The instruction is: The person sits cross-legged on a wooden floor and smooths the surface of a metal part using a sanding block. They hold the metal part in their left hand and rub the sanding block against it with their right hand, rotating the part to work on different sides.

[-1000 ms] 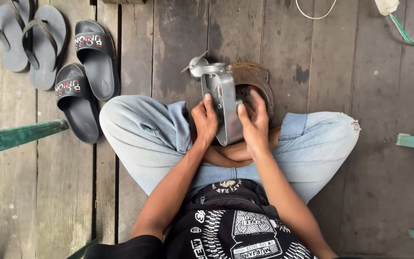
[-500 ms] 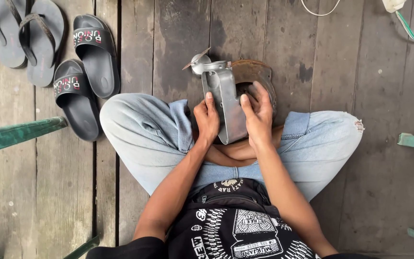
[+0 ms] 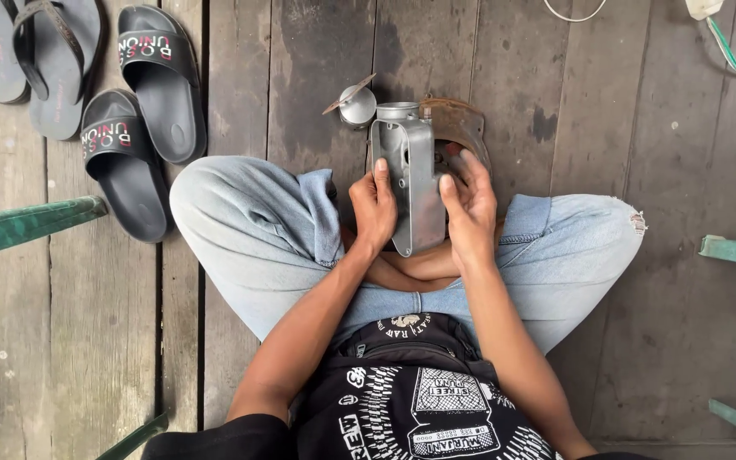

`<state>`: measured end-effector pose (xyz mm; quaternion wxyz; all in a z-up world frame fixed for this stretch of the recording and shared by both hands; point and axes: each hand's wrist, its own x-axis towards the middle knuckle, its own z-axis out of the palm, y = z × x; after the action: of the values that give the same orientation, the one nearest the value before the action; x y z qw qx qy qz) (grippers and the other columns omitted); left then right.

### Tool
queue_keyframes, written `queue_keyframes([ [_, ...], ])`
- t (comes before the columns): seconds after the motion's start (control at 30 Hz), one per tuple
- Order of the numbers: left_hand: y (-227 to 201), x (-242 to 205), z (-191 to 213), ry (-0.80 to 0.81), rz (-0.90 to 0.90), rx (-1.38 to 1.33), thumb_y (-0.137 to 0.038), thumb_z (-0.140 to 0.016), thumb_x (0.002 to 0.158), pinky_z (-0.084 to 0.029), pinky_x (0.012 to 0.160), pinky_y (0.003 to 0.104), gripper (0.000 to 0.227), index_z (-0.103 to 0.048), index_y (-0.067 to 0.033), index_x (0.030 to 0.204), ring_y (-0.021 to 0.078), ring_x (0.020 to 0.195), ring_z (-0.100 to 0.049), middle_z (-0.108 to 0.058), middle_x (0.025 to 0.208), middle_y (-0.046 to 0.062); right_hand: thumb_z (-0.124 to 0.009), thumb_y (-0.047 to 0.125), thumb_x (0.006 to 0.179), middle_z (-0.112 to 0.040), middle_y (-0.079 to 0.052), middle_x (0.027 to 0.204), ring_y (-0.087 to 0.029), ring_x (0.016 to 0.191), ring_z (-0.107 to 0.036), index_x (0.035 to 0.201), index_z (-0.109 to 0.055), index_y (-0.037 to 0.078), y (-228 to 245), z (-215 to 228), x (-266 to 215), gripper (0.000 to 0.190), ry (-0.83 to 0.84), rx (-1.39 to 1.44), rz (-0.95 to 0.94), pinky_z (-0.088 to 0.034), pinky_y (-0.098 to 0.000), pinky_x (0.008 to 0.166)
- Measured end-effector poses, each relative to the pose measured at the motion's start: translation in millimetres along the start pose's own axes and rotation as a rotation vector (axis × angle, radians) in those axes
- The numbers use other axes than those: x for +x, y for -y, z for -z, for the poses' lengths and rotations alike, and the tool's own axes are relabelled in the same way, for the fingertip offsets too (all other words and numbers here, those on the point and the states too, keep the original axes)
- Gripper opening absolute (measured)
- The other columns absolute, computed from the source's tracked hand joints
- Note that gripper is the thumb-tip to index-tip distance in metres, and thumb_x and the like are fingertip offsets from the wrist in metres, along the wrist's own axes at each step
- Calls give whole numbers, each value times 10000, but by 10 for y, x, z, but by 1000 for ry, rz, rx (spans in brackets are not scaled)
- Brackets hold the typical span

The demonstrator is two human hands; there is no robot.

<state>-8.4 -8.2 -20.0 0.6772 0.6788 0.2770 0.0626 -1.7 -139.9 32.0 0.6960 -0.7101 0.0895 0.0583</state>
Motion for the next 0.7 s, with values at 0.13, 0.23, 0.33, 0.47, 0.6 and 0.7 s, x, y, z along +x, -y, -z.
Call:
queue_keyframes([
  [0.13,-70,23,80,-37,-22,-6,-345,-483,1084,-343,485,331,591,-472,-76,558,121,521,-392,-378,430,85,-631,201,1053,-476,-217,1444,-257,1277,-543,1526,-406,69,-2,-24,-143,540,43,-13,-19,-463,-442,1102],
  [0.23,-128,28,116,-54,7,-34,-332,-478,1084,-348,497,333,576,-449,-97,558,120,551,-391,-368,475,-2,-647,166,1015,-490,-170,1424,-227,1279,-545,1520,-412,84,-23,15,-420,563,17,-55,-101,-463,-400,1095],
  [0.33,-167,81,97,-70,34,-75,-327,-461,1087,-326,471,305,560,-441,-141,559,112,498,-361,-375,471,-43,-647,168,999,-510,-161,1421,-206,1240,-576,1513,-424,92,-11,29,-532,566,17,-53,-175,-483,-392,1078],
  [0.47,-144,23,74,-36,20,-53,-325,-458,1085,-327,485,334,560,-448,-102,571,133,523,-372,-361,472,7,-669,187,1008,-482,-198,1442,-271,1306,-532,1526,-402,87,61,-69,-285,592,-10,-44,-65,-455,-438,1105],
  [0.6,-33,13,75,-15,3,-37,-336,-467,1091,-327,486,331,575,-454,-90,571,128,522,-373,-373,456,27,-660,215,1047,-466,-245,1456,-353,1347,-508,1534,-401,95,27,-77,32,564,30,-55,23,-462,-472,1099],
  [0.7,-92,-9,123,-16,-33,-34,-328,-480,1091,-333,478,323,572,-475,-88,572,110,525,-397,-397,440,53,-662,229,1024,-491,-199,1441,-271,1319,-534,1529,-395,94,143,-117,-199,587,20,-33,-28,-455,-433,1112],
])
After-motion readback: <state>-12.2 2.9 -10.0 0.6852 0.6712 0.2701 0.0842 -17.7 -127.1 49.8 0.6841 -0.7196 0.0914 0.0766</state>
